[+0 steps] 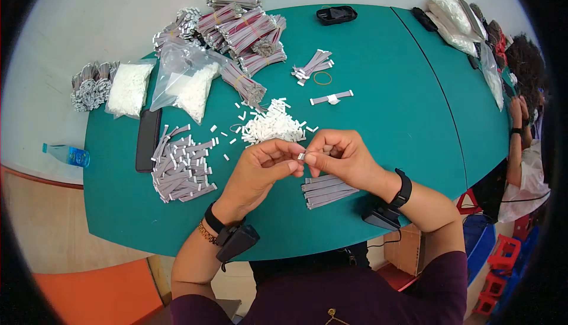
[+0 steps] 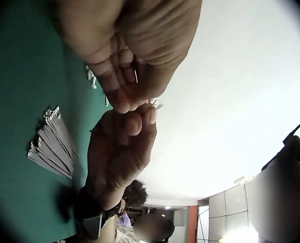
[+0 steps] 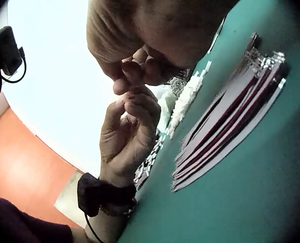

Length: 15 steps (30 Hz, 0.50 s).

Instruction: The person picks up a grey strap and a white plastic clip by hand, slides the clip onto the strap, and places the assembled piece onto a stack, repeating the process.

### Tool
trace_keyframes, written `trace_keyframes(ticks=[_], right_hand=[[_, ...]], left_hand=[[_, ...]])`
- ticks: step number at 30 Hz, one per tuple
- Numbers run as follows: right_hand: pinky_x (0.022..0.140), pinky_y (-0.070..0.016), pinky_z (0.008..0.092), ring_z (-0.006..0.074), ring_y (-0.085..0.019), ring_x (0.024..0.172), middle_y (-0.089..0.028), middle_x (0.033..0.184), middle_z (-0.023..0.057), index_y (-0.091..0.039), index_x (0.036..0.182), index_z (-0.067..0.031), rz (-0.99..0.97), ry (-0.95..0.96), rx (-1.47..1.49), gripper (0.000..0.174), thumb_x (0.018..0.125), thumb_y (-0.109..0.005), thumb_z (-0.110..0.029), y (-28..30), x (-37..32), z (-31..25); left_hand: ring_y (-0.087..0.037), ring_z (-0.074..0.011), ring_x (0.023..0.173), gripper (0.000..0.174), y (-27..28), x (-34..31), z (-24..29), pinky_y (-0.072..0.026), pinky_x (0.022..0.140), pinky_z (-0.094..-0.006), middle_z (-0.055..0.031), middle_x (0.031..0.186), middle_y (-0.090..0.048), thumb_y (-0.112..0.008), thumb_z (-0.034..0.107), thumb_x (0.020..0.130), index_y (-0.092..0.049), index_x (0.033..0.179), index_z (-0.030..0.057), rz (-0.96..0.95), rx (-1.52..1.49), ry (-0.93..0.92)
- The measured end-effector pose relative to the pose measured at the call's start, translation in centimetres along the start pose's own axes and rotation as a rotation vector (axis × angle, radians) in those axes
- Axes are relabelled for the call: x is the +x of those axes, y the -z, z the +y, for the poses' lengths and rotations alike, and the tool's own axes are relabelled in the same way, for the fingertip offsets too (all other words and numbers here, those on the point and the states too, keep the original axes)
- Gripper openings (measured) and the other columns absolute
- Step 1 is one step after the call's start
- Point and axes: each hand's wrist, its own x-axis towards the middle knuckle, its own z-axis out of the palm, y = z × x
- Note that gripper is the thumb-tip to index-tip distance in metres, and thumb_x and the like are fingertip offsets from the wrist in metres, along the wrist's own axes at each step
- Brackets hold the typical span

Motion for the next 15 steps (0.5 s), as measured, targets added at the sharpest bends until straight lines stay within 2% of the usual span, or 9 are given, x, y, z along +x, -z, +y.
trace_keyframes(ticks=[5, 11, 15], right_hand=[[0.053, -0.0400, 0.0171, 0.0020, -0.054, 0.063, -0.061, 0.072, 0.0005, -0.059, 0.083, -0.0029, -0.003, 0.011, -0.028, 0.010, 0.088, -0.061, -0.011, 0.37, 0.02, 0.40], [0.054, -0.0408, 0.0179, 0.0028, -0.054, 0.062, -0.059, 0.070, -0.0001, -0.058, 0.083, -0.0023, 0.008, 0.025, -0.039, 0.009, 0.088, -0.061, -0.009, 0.15, 0.10, 0.24], [0.054, -0.0420, 0.0184, 0.0036, -0.054, 0.063, -0.059, 0.070, -0.0001, -0.058, 0.082, -0.0017, -0.008, 0.032, -0.056, 0.009, 0.088, -0.060, -0.009, 0.10, 0.12, 0.35]], left_hand=[[-0.057, -0.0113, 0.077, 0.018, 0.68, 0.11, -0.54, -0.0473, 0.074, -0.0247, -0.0053, 0.091, -0.061, -0.063, 0.008, 0.084, -0.061, 0.100, -0.0007, -0.030, -0.021, -0.032], [-0.056, -0.0108, 0.075, 0.014, 0.46, 0.15, -0.52, -0.0479, 0.069, -0.0251, -0.0033, 0.085, -0.060, -0.061, 0.011, 0.087, -0.060, 0.097, 0.0005, 0.079, -0.111, -0.024], [-0.057, -0.0112, 0.075, 0.014, 0.58, 0.18, -0.43, -0.0480, 0.069, -0.0248, -0.0036, 0.085, -0.060, -0.061, 0.012, 0.087, -0.059, 0.096, 0.0013, 0.057, -0.101, 0.001]])
